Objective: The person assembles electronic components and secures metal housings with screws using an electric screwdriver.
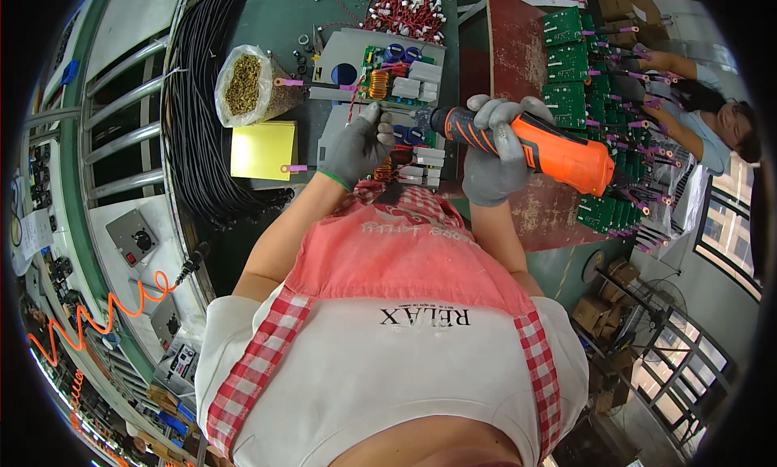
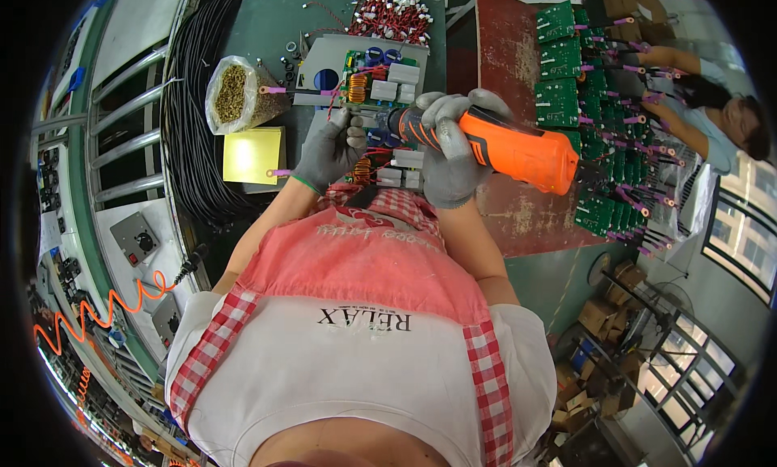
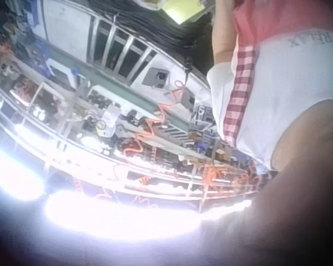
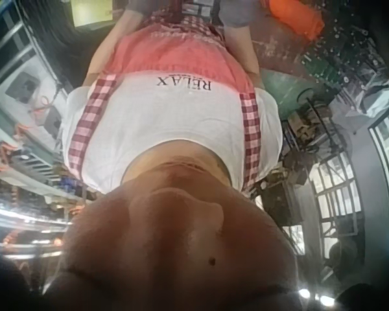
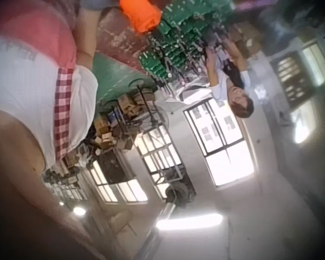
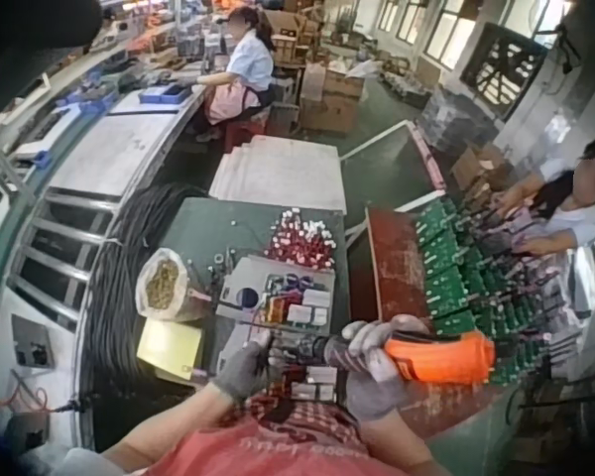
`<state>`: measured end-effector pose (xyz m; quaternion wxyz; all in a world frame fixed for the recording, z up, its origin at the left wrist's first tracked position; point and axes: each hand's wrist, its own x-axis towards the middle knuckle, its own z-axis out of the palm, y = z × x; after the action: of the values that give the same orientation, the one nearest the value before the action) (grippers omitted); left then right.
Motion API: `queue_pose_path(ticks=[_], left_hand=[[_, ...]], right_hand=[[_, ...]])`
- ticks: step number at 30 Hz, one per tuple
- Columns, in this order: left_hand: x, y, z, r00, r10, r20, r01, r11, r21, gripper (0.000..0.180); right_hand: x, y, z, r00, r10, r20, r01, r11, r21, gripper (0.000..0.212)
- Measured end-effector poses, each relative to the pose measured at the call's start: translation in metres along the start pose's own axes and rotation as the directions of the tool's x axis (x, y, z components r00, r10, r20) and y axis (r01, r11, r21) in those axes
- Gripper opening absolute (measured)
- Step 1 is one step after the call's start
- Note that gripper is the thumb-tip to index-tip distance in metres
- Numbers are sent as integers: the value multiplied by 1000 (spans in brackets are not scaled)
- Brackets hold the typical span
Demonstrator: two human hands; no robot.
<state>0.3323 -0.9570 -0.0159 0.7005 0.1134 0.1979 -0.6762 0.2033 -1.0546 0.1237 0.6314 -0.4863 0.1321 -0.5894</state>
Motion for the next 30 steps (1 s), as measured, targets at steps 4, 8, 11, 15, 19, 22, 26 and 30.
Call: queue_pose_path(ticks=[4, 8, 11, 15, 19, 22, 26, 30], left_hand=[[4, -5, 29, 984, -3, -176, 24, 993, 114, 29], [2, 21, 13, 995, 77, -66, -46, 925, 377, 36], [-3, 48, -10, 943, 275, -188, -115, 798, 591, 34], [-7, 75, -35, 806, 547, -227, -101, 504, 858, 29], [0, 94, -66, 797, 537, -276, -20, 481, 877, 27], [9, 96, -75, 772, 556, -307, 27, 454, 891, 28], [20, 96, -78, 734, 580, -353, 41, 481, 876, 29], [27, 98, -82, 705, 595, -387, 71, 483, 873, 29]], right_hand=[[32, 15, -10, 989, -121, 89, 128, 989, -70, 45], [71, 45, -32, 977, -211, -15, 195, 928, -316, 38], [85, 70, -53, 986, -142, -88, 102, 930, -352, 37], [92, 100, -79, 986, -84, -145, 40, 959, -281, 39], [95, 110, -82, 985, -92, -142, 44, 950, -309, 39], [96, 113, -80, 981, -73, -179, 6, 937, -348, 38], [96, 118, -87, 981, -60, -186, -5, 943, -334, 38], [99, 122, -90, 988, -27, -150, -31, 928, -371, 37]])
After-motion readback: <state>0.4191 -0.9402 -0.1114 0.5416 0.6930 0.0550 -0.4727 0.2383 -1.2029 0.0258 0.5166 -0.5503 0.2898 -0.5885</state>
